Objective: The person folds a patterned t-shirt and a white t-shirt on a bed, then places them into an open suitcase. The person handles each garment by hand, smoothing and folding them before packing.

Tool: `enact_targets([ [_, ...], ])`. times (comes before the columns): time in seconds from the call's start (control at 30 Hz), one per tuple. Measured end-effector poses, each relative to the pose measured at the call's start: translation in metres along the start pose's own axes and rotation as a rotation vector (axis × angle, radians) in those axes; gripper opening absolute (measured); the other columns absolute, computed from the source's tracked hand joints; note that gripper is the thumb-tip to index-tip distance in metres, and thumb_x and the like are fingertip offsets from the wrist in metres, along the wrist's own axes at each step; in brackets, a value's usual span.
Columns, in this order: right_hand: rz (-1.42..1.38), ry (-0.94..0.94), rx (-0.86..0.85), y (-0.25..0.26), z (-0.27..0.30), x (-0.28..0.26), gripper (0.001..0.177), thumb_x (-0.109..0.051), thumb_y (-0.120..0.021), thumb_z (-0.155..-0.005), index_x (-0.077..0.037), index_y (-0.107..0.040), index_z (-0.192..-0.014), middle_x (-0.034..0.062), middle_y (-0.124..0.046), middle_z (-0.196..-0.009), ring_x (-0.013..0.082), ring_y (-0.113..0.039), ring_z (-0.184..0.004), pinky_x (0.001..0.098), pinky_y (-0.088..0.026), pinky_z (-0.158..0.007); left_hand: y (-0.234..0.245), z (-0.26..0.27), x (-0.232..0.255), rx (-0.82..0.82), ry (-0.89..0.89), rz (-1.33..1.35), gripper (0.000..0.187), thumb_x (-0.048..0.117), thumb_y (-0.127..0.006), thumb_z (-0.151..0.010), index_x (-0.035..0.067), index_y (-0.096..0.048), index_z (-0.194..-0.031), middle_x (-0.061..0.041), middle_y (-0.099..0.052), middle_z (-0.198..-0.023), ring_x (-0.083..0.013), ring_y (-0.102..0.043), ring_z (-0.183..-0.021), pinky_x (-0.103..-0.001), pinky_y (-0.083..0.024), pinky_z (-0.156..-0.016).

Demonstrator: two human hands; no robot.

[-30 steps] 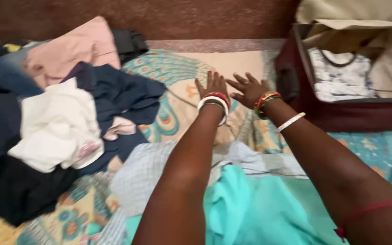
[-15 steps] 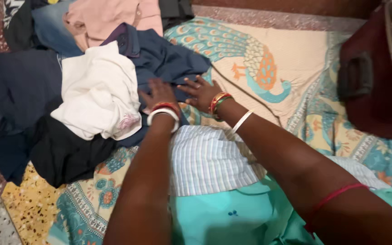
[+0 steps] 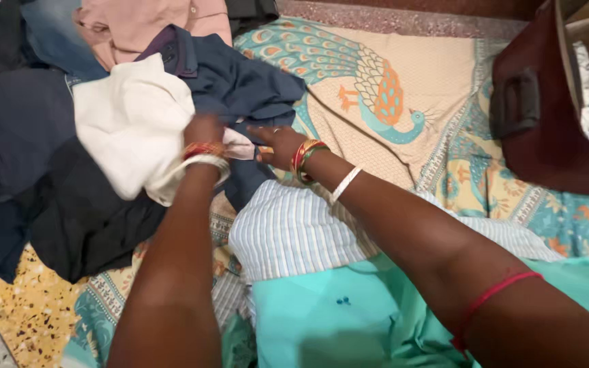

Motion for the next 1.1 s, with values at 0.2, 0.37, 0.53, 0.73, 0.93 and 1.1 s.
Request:
enact_targets([
  [0.2, -1.048, -0.165, 0.298, 0.038, 0.020, 0.030, 0.055, -0.044, -0.059, -0.092, -0.016, -0.052, -0.139, 0.0099, -0.063, -0.135, 0.0262, -0.061, -0.119, 0.0389, -0.049, -0.099, 0.078, -0.012, 0.185, 0.338, -0.337, 0.901, 0.020, -0.004, -0.065, -0.082, 0.005, -0.066, -0.100, -0.013, -0.066, -0.104, -0.0342, -0.066, -0.098, -0.042, -0.054, -0.087],
  [0.37, -1.000, -0.355, 0.709, 0.154, 0.118, 0.101, 0.045, -0.044, -0.051, -0.098, -0.008, -0.067, -0.120, 0.0095, -0.072, -0.112, 0.0167, -0.069, -0.094, 0.0337, -0.057, -0.078, 0.121, 0.005, 0.279, 0.549, -0.554, 0.920, 0.077, 0.012, -0.085, -0.076, 0.012, -0.047, -0.143, -0.022, -0.046, -0.146, -0.0430, -0.050, -0.133, -0.045, -0.047, -0.111],
  [0.53, -0.802, -0.218, 0.786, 0.227, 0.227, 0.141, 0.037, -0.037, -0.059, -0.108, -0.003, -0.071, -0.115, 0.0040, -0.070, -0.097, 0.0125, -0.062, -0.079, 0.0297, -0.052, -0.069, 0.088, 0.066, 0.329, 0.096, -0.389, 0.730, 0.146, 0.054, -0.105, -0.049, 0.022, -0.014, -0.159, -0.025, -0.021, -0.158, -0.0464, -0.027, -0.145, -0.054, -0.030, -0.116],
  [0.73, -0.991, -0.238, 0.936, 0.237, 0.272, 0.162, 0.034, -0.034, -0.063, -0.107, -0.003, -0.075, -0.114, 0.0064, -0.076, -0.105, 0.0136, -0.070, -0.089, 0.0318, -0.057, -0.082, 0.066, 0.160, 0.404, 0.310, -0.514, 1.060, 0.145, 0.055, -0.100, -0.048, 0.016, -0.017, -0.161, -0.025, -0.020, -0.160, -0.0506, -0.026, -0.150, -0.057, -0.031, -0.116],
  [0.93, -1.193, -0.480, 0.637, 0.180, 0.309, 0.162, 0.048, -0.040, -0.058, -0.099, -0.006, -0.060, -0.133, 0.0083, -0.072, -0.115, 0.0227, -0.064, -0.109, 0.0388, -0.048, -0.090, 0.049, 0.120, 0.404, -0.045, -0.243, 1.015, 0.036, 0.027, -0.071, -0.093, 0.015, -0.069, -0.127, -0.015, -0.069, -0.128, -0.0326, -0.069, -0.116, -0.042, -0.056, -0.099],
  [1.1, -0.439, -0.227, 0.657, 0.110, 0.327, 0.176, 0.066, -0.034, -0.078, -0.088, -0.001, -0.049, -0.137, 0.0171, -0.064, -0.120, 0.0313, -0.061, -0.110, 0.0434, -0.051, -0.090, 0.066, 0.063, 0.442, 0.074, -0.164, 1.342, 0.038, 0.027, -0.067, -0.093, 0.005, -0.061, -0.123, -0.023, -0.073, -0.108, -0.0382, -0.075, -0.094, -0.047, -0.061, -0.080],
])
Point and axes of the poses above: each hand's wrist, its own z-axis away from the middle knuckle, its own y-axis out of the back of the hand, x = y × z, the point moved 2 cm from there along -z, towards the middle knuckle
